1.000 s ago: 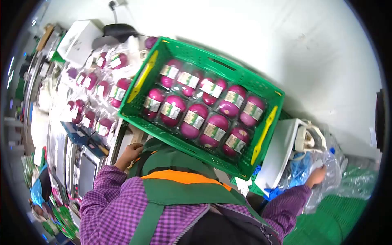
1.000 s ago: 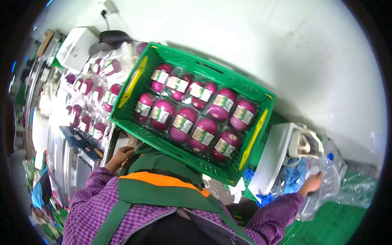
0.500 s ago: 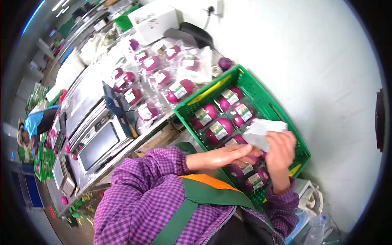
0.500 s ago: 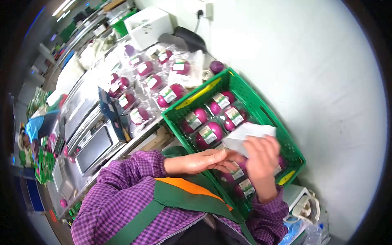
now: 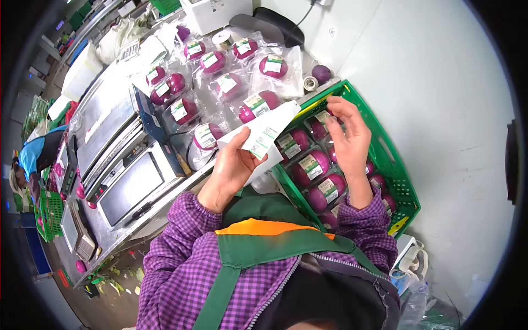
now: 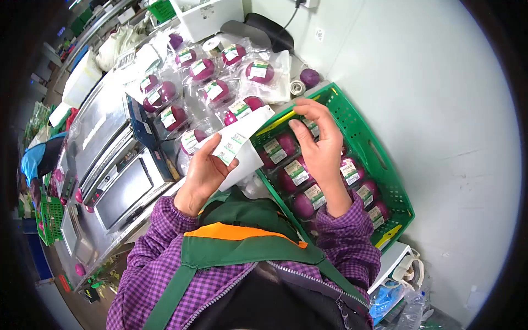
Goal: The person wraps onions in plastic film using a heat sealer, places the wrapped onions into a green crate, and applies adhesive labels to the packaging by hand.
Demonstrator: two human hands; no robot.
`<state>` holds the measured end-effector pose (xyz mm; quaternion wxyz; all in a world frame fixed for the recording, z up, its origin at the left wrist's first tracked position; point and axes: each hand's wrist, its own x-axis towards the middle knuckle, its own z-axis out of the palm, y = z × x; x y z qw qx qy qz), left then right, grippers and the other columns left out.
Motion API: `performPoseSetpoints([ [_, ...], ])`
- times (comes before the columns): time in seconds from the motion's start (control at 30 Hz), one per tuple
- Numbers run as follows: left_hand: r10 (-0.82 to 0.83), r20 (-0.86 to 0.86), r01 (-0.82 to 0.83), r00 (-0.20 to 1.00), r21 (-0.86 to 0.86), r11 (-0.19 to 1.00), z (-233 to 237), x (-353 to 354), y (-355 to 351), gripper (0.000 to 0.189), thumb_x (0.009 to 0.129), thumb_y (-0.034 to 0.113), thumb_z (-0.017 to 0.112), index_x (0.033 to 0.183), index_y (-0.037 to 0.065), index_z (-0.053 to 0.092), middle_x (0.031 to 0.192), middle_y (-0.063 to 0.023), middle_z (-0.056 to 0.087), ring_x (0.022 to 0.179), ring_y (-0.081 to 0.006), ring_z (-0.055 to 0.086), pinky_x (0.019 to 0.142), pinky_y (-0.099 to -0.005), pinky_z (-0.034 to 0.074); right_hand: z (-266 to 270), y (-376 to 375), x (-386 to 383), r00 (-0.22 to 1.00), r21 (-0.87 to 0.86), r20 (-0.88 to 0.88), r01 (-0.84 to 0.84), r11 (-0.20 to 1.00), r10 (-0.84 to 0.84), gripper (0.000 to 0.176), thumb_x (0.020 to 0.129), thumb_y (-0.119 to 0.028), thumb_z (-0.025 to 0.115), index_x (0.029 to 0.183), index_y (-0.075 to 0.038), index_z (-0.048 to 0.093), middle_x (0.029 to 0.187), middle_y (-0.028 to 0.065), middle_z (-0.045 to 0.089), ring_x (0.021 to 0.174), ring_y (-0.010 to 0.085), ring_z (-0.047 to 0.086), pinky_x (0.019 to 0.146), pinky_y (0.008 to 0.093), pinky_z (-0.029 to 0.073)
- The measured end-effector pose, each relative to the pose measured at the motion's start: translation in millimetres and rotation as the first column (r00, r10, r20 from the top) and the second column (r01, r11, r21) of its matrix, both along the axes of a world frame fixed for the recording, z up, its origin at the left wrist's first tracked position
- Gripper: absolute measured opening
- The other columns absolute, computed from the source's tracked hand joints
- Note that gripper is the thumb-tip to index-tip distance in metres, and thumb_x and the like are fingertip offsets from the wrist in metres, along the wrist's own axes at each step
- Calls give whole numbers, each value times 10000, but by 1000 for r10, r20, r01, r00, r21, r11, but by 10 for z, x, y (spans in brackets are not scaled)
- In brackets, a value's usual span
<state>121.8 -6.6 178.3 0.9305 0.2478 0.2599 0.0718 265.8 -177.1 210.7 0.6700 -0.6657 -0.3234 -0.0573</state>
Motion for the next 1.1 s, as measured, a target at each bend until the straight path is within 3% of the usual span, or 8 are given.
performPoseSetpoints([
  [0.1,-22,7,21,1000,84,996,-52,-78,199,347,951,231,476,1224,18,490,1108,-82,630,990,-191,629,815,-348,524,145,241,-126,933,-310,173,-252,917,315,207,744,3,679,946,-38,658,1055,88,630,994,243,582,854,332,461],
  [0.27,-137,94,126,986,119,985,-53,-122,432,407,944,223,465,1312,57,411,1195,-92,559,1059,-198,582,864,-373,483,154,709,-236,740,-528,417,-275,803,527,227,707,-81,703,926,-42,657,967,55,620,938,256,558,839,356,445],
  [0.5,-165,147,162,975,35,986,-11,-113,606,366,947,199,482,1257,6,460,1143,-82,597,1014,-184,603,832,-324,501,71,826,-238,696,-537,485,-240,808,529,187,697,-74,701,876,-57,650,931,41,618,904,240,565,808,342,445],
  [0.6,-152,99,146,983,61,987,-56,-57,600,382,940,213,481,1271,26,451,1140,-72,588,986,-190,608,811,-338,500,42,760,-247,758,-506,422,-258,823,497,174,701,-62,702,866,-59,648,940,45,623,913,244,568,812,348,451],
  [0.7,-148,33,146,988,67,987,-52,-5,586,335,936,180,476,1224,10,486,1106,-71,594,954,-185,611,803,-326,503,89,691,-307,885,-369,150,-364,855,441,196,703,-51,704,892,-68,653,962,46,625,936,242,567,822,356,454],
  [0.93,-210,-57,213,976,42,976,-162,34,466,272,926,176,497,1144,16,528,997,-53,612,836,-152,615,687,-299,507,-157,692,-372,745,-483,521,-145,864,416,445,686,-13,715,1115,-80,621,869,53,600,815,234,567,728,350,459],
  [1.03,-301,-114,310,947,71,948,-351,25,502,269,918,189,506,1126,21,539,1012,-67,621,835,-160,618,680,-303,508,-310,593,-374,747,-449,524,-165,878,408,434,686,-1,711,1105,-74,620,858,61,588,800,250,565,724,350,457],
  [1.1,-128,-103,132,986,25,991,-376,40,488,267,919,215,511,1104,26,546,1034,-82,626,859,-176,619,702,-312,513,-367,446,-324,812,-413,395,-259,873,429,458,736,36,677,1171,-46,561,862,50,596,805,204,575,744,319,465],
])
